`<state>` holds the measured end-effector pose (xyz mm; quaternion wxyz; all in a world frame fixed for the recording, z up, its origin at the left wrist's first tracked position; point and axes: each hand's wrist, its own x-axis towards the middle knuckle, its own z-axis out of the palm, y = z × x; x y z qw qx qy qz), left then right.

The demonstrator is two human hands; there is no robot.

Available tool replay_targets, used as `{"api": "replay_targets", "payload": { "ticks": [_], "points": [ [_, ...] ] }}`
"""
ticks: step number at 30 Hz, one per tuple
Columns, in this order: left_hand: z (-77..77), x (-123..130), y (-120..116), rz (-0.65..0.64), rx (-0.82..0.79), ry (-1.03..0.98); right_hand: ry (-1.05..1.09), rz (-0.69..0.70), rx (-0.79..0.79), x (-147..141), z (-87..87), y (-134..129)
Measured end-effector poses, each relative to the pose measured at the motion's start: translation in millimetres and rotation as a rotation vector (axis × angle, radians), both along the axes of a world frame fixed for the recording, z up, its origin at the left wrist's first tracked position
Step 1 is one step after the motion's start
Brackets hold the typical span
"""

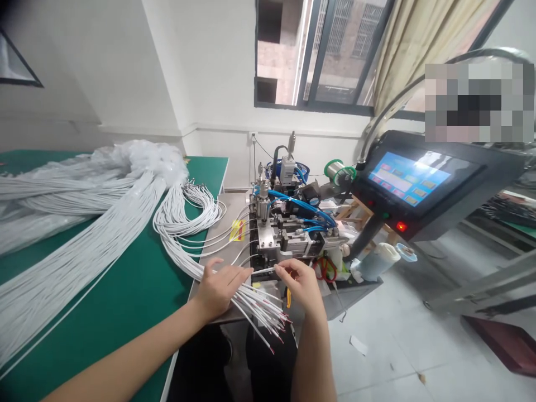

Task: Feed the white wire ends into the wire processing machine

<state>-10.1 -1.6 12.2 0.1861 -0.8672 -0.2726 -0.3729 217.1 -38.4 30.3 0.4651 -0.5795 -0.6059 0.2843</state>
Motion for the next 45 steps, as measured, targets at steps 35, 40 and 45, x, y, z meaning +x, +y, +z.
{"api": "replay_targets", "payload": {
  "ticks": [35, 40, 45],
  "points": [
    [0.0, 5, 2, 0.064, -0.108, 0.073, 0.061, -0.037, 0.066, -1, -32.2, 8],
    [-4.3, 5, 3, 0.1, -0.105, 0.083, -0.141, -0.013, 0.14, -1, -31.7, 10],
    [-6.6, 5, 2, 0.141, -0.155, 0.092, -0.025, 0.023, 0.083, -3, -41.3, 21]
  ]
}}
